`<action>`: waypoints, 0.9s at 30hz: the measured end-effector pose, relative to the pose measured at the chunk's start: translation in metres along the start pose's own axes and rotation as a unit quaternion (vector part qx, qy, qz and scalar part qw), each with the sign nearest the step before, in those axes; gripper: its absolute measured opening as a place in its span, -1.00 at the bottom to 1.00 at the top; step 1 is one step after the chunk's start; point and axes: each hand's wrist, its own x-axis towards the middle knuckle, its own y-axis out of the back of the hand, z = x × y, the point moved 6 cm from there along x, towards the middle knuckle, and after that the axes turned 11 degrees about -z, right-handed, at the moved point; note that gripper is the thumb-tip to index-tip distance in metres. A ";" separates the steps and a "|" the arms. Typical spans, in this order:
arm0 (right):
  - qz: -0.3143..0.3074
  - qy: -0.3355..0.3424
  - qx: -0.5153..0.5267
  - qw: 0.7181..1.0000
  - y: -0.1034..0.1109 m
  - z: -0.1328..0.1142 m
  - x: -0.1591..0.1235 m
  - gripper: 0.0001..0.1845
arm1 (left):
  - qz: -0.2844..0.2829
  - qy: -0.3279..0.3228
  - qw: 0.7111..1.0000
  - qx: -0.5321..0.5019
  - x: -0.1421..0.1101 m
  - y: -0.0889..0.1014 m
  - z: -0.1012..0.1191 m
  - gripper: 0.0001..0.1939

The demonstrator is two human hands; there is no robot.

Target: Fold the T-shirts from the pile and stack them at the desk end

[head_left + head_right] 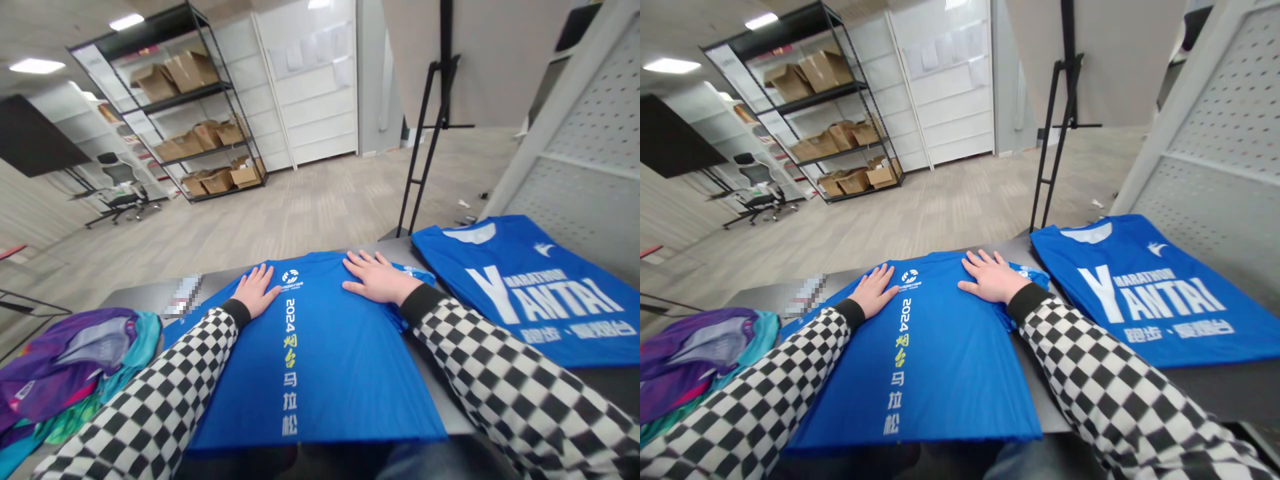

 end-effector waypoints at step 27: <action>0.060 -0.130 -0.065 0.988 0.037 0.033 -0.031 -0.78 | 0.011 -0.206 0.979 -0.009 0.067 -0.002 0.193 -0.13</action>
